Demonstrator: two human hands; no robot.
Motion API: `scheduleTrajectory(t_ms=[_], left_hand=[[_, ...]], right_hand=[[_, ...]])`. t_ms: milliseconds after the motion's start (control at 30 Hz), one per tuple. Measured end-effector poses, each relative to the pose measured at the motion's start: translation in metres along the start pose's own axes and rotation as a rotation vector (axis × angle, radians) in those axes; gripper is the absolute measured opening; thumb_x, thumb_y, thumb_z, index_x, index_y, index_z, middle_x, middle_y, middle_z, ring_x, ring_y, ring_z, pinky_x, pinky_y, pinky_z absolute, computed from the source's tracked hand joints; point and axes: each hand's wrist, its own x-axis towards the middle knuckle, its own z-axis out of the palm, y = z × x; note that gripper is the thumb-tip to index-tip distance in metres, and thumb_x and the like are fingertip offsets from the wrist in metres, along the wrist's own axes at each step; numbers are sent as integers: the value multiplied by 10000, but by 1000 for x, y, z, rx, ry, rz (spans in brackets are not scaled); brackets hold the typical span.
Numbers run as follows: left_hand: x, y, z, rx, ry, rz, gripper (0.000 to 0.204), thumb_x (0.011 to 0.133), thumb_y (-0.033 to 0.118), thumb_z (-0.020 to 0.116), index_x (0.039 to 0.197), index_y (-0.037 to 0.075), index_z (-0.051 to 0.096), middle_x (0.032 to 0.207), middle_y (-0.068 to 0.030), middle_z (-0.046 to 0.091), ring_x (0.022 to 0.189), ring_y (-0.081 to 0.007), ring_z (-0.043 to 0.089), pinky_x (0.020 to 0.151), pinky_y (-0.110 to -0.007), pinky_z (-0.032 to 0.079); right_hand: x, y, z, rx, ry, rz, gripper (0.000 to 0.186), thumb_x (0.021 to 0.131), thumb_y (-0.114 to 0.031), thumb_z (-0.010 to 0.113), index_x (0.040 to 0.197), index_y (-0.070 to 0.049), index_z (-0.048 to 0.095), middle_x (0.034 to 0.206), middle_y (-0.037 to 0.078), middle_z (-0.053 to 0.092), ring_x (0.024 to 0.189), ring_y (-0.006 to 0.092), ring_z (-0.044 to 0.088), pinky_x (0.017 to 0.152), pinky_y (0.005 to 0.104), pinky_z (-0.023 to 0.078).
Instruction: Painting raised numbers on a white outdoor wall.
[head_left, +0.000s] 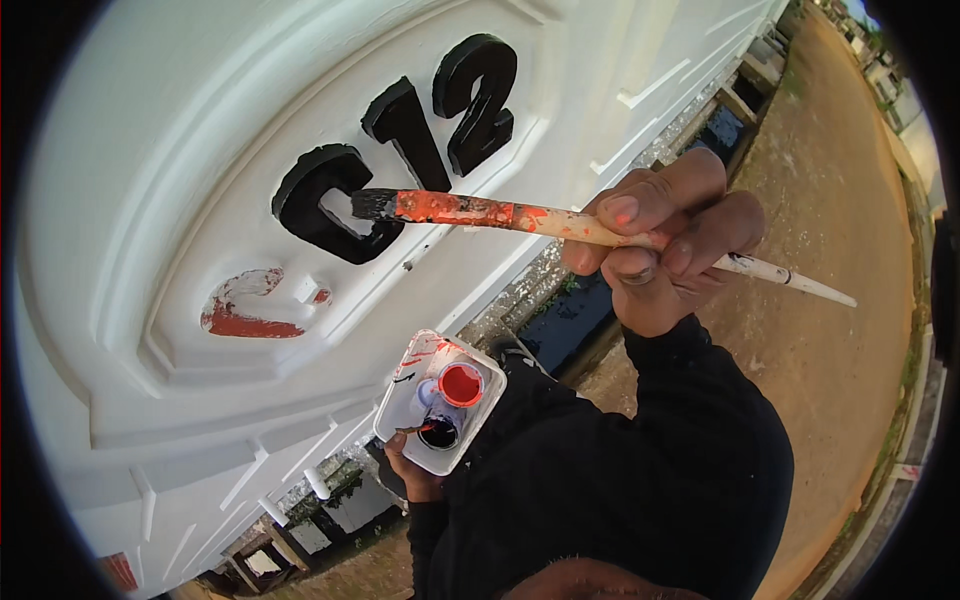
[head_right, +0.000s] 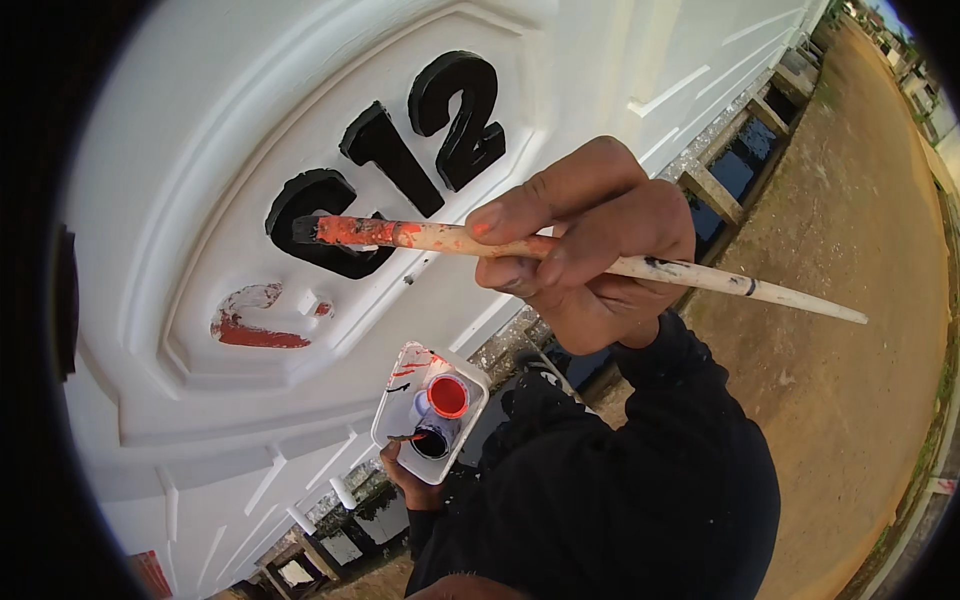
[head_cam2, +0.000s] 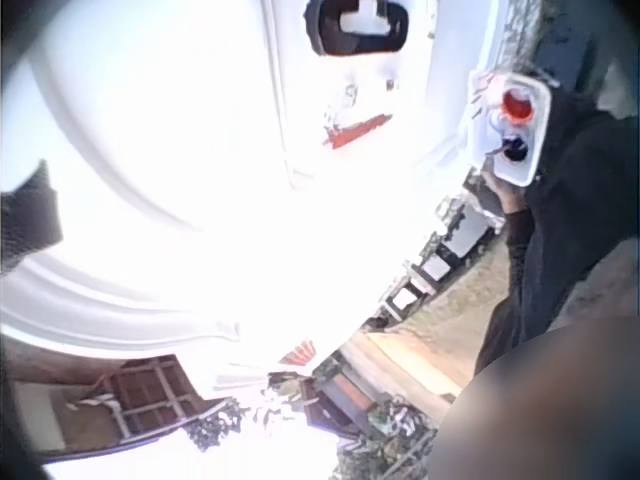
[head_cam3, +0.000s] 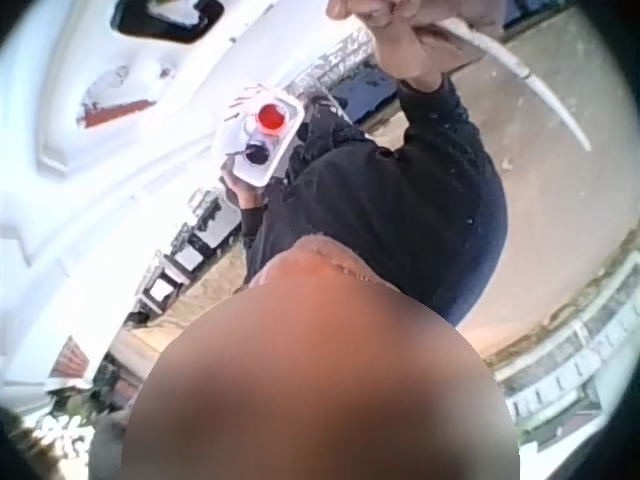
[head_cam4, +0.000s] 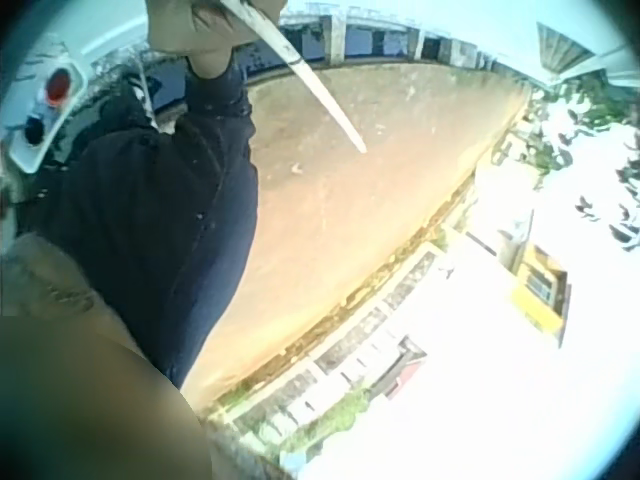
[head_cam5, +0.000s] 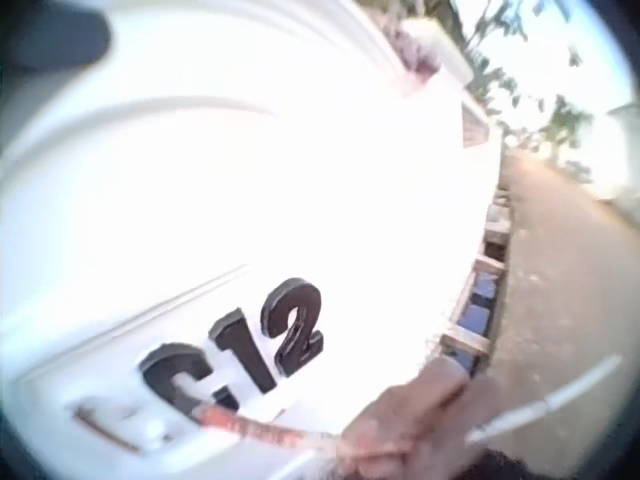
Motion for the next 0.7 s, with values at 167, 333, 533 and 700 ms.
scheduleTrajectory(t_ms=[167, 333, 533, 700], left_hand=[[-31, 3, 35, 21, -9, 64, 711, 819, 392, 569, 1389, -12, 434, 1309, -200, 561, 1172, -341, 590, 1005, -460, 490], [-104, -9, 95, 59, 23, 239, 696, 826, 393, 596, 1369, -13, 438, 1286, -195, 565, 1148, -336, 605, 981, -449, 511], [-190, -50, 157, -22, 150, 207, 629, 848, 301, 580, 1394, 27, 434, 1309, -160, 561, 1195, -297, 584, 1019, -433, 485], [-214, -97, 169, 49, 150, 169, 640, 879, 294, 566, 1428, 8, 405, 1344, -144, 549, 1234, -278, 555, 1060, -407, 441]], right_hand=[[16, -40, -77, -158, 45, 0, 204, 909, 25, 661, 970, -49, 481, 1011, 185, 590, 675, 176, 683, 604, 270, 629], [9, -116, -155, -222, 109, 97, 166, 925, 26, 634, 987, -21, 487, 1056, 197, 587, 624, 183, 654, 585, 291, 594], [31, -173, -152, -39, 72, 355, 157, 930, 49, 612, 989, -11, 479, 1049, 197, 583, 653, 186, 656, 596, 302, 595], [36, -200, -141, 147, -175, 647, 227, 888, 113, 630, 1013, 0, 478, 1037, 202, 604, 846, 209, 683, 752, 306, 588]])
